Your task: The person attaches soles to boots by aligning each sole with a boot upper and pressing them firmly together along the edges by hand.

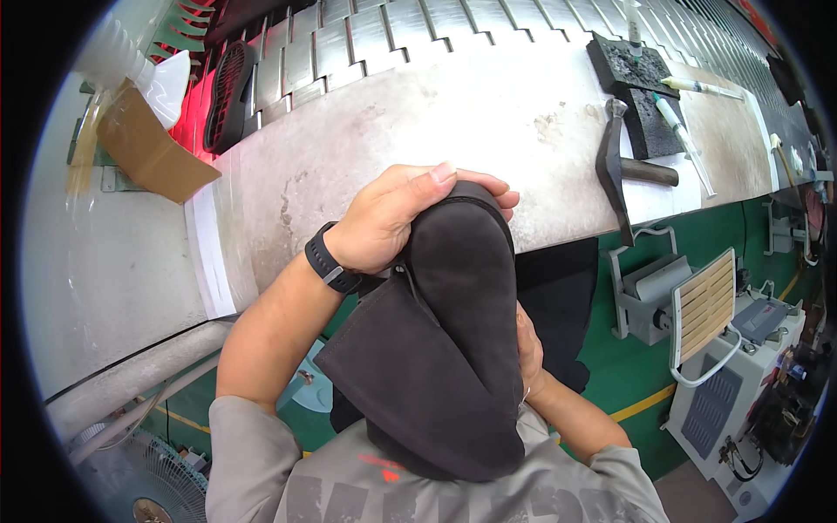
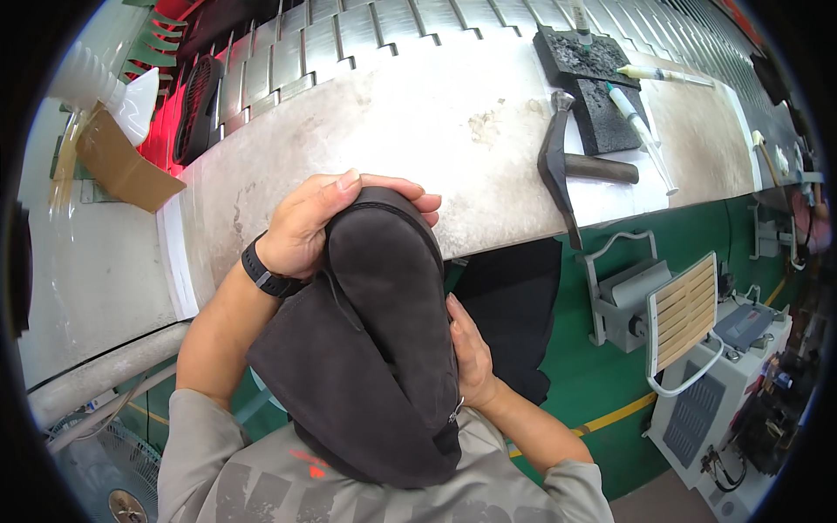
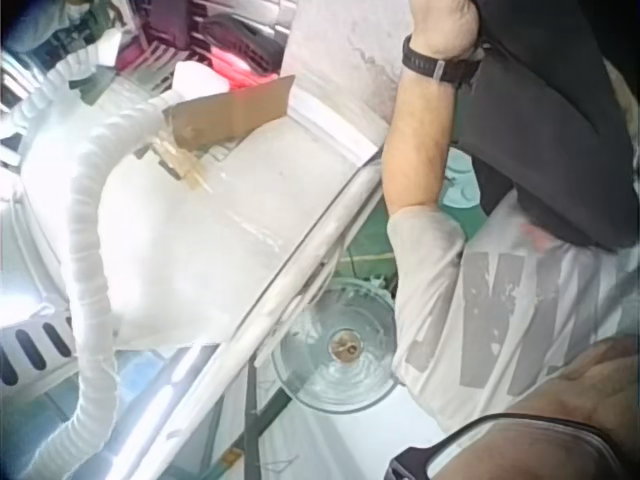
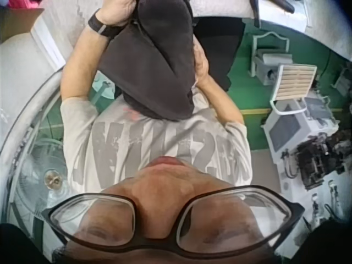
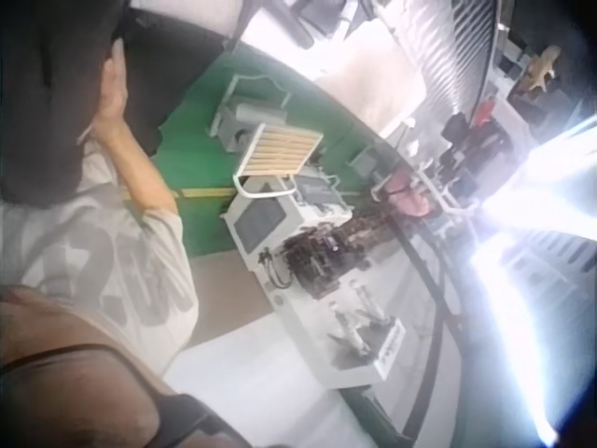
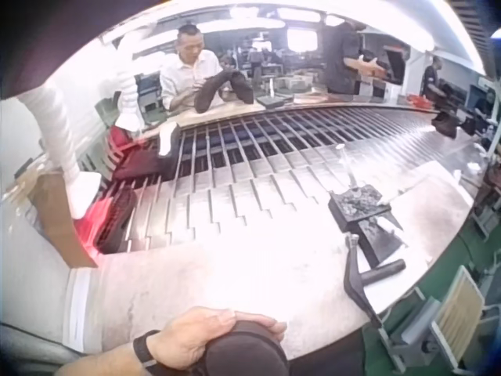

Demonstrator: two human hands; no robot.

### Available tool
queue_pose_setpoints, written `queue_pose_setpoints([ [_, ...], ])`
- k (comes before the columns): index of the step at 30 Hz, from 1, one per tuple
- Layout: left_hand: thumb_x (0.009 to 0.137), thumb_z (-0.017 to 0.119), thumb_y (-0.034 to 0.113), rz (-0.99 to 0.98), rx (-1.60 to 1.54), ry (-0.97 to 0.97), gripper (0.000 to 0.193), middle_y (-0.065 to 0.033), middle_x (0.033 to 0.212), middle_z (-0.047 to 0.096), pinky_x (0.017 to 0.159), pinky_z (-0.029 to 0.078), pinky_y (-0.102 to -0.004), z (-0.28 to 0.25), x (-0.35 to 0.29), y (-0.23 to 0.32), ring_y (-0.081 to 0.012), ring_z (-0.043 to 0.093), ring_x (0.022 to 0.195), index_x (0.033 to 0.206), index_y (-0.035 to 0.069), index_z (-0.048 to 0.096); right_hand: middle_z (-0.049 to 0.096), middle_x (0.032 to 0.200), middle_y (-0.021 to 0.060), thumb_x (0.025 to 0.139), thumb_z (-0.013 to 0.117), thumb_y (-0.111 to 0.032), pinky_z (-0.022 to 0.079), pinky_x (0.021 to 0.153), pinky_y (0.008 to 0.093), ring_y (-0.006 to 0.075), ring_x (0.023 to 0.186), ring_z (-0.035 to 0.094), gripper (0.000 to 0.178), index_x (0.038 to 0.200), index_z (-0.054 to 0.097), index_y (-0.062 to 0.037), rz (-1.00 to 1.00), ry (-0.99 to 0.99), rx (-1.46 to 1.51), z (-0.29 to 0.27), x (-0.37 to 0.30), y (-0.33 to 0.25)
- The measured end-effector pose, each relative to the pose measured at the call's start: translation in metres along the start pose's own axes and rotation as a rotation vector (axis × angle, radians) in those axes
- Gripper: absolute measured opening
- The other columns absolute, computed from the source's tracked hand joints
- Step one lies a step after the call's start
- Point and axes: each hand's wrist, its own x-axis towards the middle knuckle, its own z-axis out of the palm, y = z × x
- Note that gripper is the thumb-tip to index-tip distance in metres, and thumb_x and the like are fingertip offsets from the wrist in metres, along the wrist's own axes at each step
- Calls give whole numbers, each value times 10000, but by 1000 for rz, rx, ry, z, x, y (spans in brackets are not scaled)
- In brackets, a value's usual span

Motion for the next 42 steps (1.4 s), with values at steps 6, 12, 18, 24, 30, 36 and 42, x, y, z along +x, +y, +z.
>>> queue_pose_setpoints([
  [6,1178,428,332,50,1,63,538,-270,1454,664,1169,502,-421,11,-1,6,-322,659,1356,1439,-102,611,533,1516,407,950,824,-232,549,1118,577,570,1378,586,945,1690,269,-38,14,3,-40,-3,-2,0],
  [12,1186,423,282,144,280,37,490,-210,1468,670,1203,450,-405,2,5,8,-288,627,1391,1407,-95,645,544,1538,356,935,797,-157,558,1116,537,518,1362,619,906,1674,301,12,-171,128,-30,-11,26,-24],
  [18,1185,427,323,300,90,100,518,-250,1513,636,1197,430,-375,-15,4,-3,-265,593,1389,1291,-80,735,574,1504,319,931,784,-141,562,1112,522,475,1332,637,855,1643,341,26,-60,49,258,-57,40,-85],
  [24,1175,464,328,308,308,132,517,-113,946,796,852,552,-318,-22,-17,5,-134,699,869,1077,-65,786,604,1471,282,927,771,-125,565,1109,508,433,1302,655,804,1611,382,39,169,-40,482,-76,44,-134],
  [30,1158,475,260,417,574,201,413,-153,908,776,808,560,-340,-19,-22,15,-164,711,845,1078,-34,754,634,1437,245,922,758,-108,569,1105,493,391,1272,674,755,1579,422,53,342,-13,602,-79,66,-158],
  [36,1102,554,199,591,541,497,319,-231,978,773,887,583,-382,-34,-18,6,-274,779,991,1183,-46,741,664,1403,208,918,745,-92,573,1101,479,349,1242,692,708,1548,462,67,444,124,716,-85,123,-184],
  [42,1070,674,207,291,576,771,386,-176,1330,711,1075,535,-378,-62,-69,8,-252,675,1263,1345,-62,652,691,1347,165,915,709,-69,584,1087,465,296,1211,707,610,1484,527,54,604,205,668,-102,255,-119],
])
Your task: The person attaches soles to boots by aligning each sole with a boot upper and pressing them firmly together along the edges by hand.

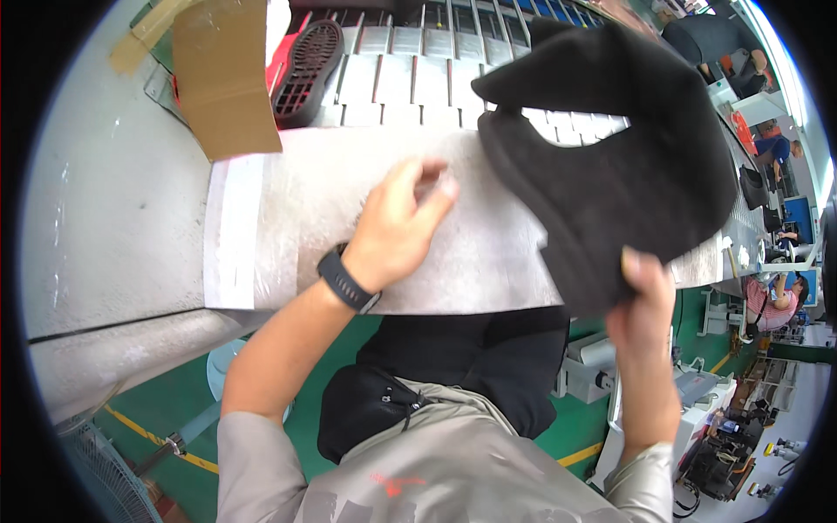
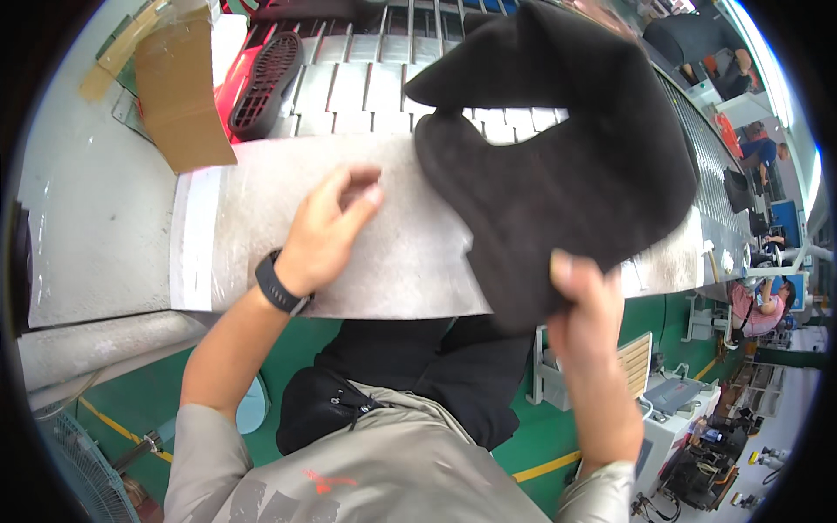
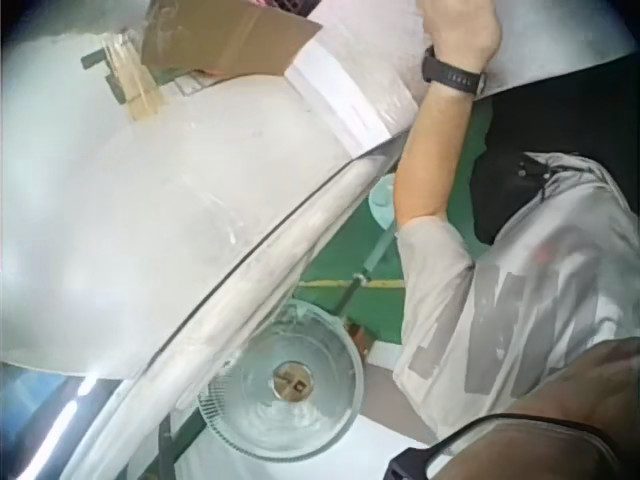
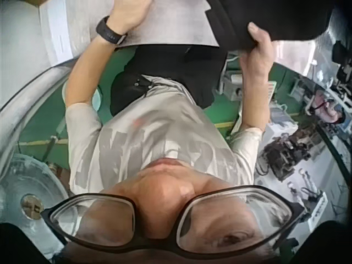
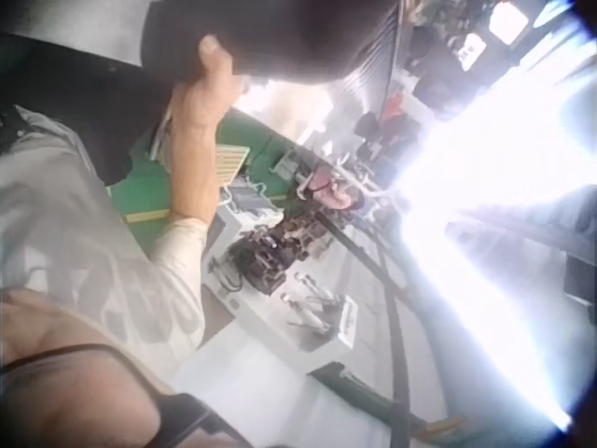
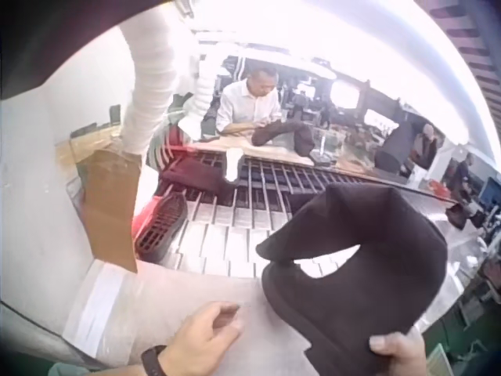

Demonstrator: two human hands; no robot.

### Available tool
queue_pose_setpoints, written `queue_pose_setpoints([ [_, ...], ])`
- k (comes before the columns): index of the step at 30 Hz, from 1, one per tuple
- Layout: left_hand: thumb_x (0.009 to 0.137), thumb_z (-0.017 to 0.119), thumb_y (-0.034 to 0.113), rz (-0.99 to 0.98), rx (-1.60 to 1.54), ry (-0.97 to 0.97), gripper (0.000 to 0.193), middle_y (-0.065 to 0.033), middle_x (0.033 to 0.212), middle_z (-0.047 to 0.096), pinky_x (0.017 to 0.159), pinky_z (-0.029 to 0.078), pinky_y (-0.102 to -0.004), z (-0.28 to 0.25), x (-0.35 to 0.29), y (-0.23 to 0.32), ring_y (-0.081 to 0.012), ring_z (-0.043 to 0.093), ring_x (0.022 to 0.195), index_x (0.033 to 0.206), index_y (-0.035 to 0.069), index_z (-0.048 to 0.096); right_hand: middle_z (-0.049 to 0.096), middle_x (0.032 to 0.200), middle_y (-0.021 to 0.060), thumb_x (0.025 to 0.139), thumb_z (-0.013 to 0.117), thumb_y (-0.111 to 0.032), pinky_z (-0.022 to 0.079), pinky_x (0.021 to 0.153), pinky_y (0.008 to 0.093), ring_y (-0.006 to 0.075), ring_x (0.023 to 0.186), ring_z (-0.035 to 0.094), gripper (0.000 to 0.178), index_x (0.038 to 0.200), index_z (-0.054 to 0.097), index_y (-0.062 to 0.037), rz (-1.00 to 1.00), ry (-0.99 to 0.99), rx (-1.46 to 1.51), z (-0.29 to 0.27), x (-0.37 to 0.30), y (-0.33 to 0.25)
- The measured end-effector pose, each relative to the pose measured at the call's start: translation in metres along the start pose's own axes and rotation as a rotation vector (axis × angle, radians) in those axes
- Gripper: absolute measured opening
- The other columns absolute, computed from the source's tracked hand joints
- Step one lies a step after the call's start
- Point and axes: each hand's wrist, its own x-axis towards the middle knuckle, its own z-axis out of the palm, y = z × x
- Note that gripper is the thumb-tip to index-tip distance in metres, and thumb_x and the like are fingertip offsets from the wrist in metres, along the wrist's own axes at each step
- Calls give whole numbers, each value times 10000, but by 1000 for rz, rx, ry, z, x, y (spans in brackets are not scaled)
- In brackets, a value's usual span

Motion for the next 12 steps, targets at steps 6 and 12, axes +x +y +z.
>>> queue_pose_setpoints([
  [6,1028,729,198,135,164,-82,415,-201,1386,672,1091,543,-423,-25,-17,-3,-313,670,1284,1342,-60,650,764,1187,165,843,818,-129,561,966,359,262,1037,735,515,1288,654,73,-443,123,-429,48,243,18],
  [12,1003,768,233,163,483,113,510,-186,1427,648,1166,484,-465,-58,44,-14,-365,635,1330,1413,-28,615,763,1297,202,817,834,-238,536,1064,405,327,1199,730,626,1358,676,34,-277,277,-830,38,294,55],
])
